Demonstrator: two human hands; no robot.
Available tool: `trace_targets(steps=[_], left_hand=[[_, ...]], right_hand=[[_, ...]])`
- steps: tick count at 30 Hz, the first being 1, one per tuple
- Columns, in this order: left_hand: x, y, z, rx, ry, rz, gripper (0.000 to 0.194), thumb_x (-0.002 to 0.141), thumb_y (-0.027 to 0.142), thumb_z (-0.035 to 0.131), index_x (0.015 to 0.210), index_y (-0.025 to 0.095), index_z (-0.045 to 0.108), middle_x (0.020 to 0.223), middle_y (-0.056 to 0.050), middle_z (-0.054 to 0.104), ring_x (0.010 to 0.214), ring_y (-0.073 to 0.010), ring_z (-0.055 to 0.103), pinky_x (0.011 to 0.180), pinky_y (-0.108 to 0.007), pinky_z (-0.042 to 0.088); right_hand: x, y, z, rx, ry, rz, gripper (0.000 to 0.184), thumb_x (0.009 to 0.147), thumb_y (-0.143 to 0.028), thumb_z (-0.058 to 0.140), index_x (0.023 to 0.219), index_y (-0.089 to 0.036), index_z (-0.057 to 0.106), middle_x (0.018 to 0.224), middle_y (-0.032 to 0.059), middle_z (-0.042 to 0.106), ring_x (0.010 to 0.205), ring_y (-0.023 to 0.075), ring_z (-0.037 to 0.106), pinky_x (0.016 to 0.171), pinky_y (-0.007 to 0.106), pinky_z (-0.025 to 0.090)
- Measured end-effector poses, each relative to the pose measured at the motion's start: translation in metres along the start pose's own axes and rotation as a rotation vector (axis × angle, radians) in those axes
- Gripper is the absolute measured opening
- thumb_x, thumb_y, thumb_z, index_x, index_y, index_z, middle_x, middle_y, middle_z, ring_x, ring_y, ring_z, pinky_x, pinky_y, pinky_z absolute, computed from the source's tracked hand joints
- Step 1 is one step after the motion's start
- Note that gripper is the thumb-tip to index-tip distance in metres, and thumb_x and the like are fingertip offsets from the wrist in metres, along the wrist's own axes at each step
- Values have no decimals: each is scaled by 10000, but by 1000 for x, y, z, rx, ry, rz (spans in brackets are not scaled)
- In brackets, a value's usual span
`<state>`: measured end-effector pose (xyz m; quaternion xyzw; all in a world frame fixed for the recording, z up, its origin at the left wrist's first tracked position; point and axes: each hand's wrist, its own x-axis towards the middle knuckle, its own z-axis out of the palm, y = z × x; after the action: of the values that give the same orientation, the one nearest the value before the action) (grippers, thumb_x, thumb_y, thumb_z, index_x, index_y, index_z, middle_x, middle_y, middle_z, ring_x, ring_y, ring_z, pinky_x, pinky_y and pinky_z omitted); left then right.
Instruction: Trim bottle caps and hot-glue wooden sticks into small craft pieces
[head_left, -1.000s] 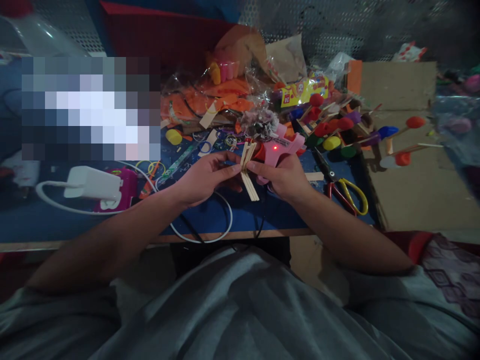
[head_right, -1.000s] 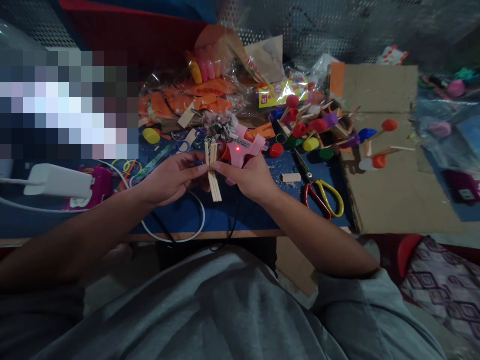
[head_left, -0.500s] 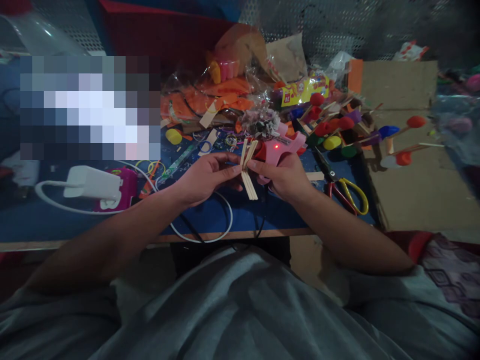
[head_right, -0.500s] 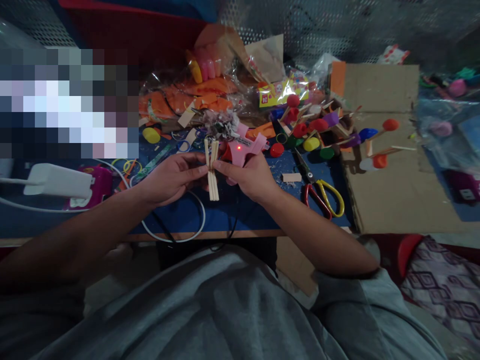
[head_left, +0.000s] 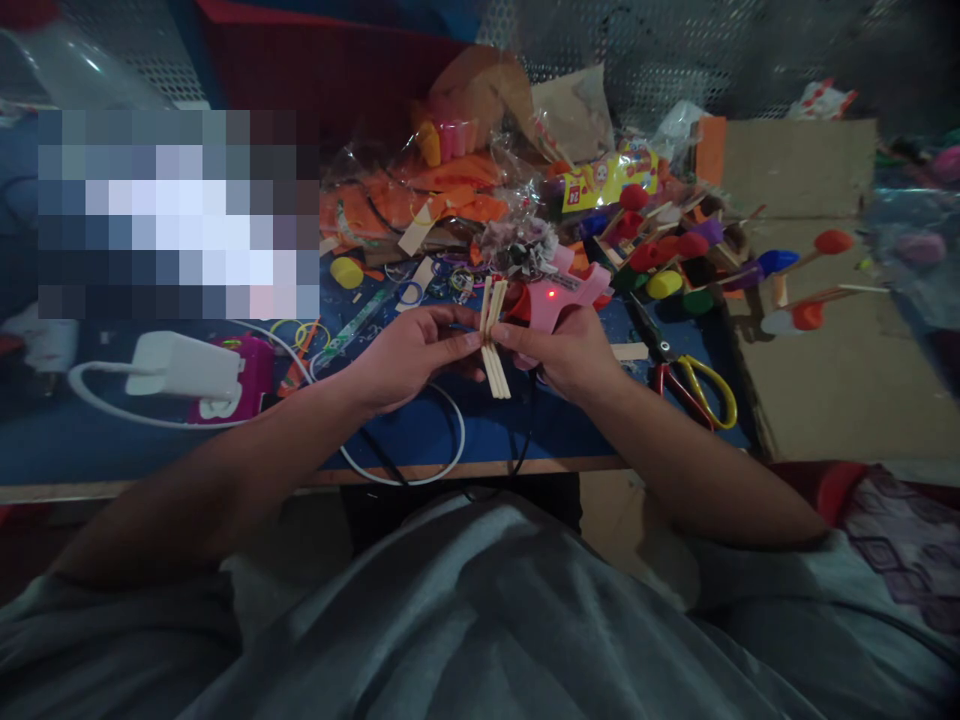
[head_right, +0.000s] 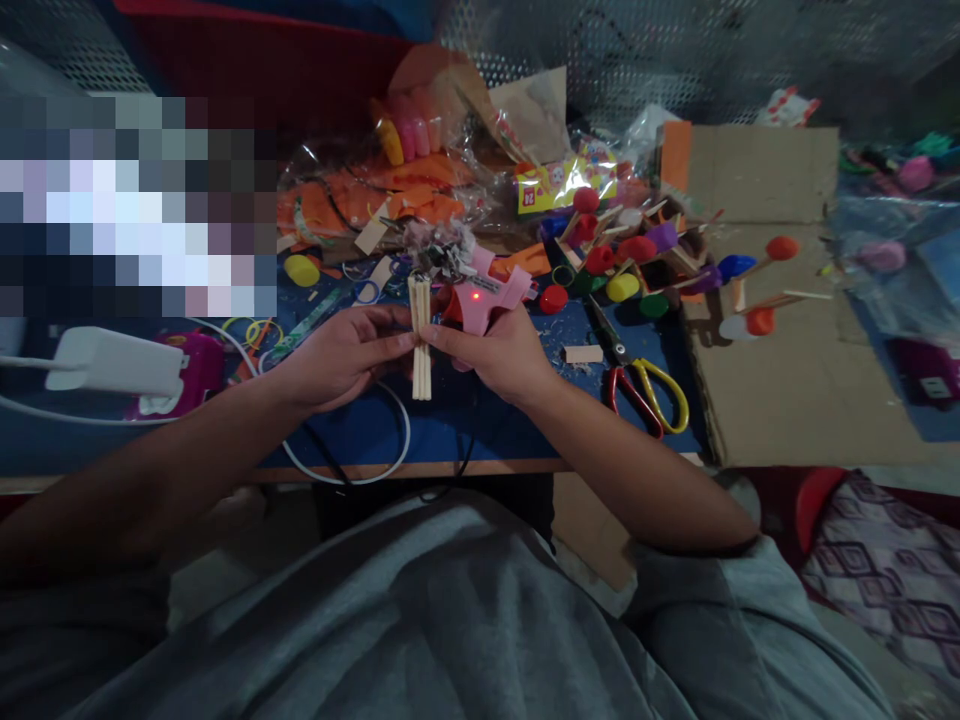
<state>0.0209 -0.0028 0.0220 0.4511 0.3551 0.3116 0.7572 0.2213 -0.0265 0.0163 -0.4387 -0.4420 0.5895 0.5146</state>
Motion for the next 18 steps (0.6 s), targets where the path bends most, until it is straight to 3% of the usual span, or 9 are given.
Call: trace_targets(steps=[6, 10, 18], left_hand=[[2, -4, -4, 127, 5, 31, 549, 641, 439, 1088, 959, 156, 742, 864, 3, 802, 740, -143, 761, 738, -274, 649], [1, -5, -6, 243, 14, 52, 610, 622, 406, 1077, 1038, 174, 697, 819, 13, 790, 744, -140, 752, 754, -265, 610], [-2, -10, -8, 464, 62, 192, 589, 739, 389, 946, 1202, 200, 636, 854, -3, 790, 773, -179, 756, 723, -294, 560]], right_hand=[[-1, -3, -1, -189, 9, -27, 597, 571, -610, 1081, 916, -208, 807, 824, 31, 777, 610, 141, 593, 521, 304, 507], [-2, -5, -1, -226, 13, -82, 549, 627, -643, 1053, 862, -214, 803, 887, 64, 822, 752, 217, 731, 611, 349, 605], [-2, -4, -2, -235, 64, -46, 589, 621, -670, 1055, 932, -229, 820, 1014, 86, 867, 841, 259, 785, 568, 347, 625]])
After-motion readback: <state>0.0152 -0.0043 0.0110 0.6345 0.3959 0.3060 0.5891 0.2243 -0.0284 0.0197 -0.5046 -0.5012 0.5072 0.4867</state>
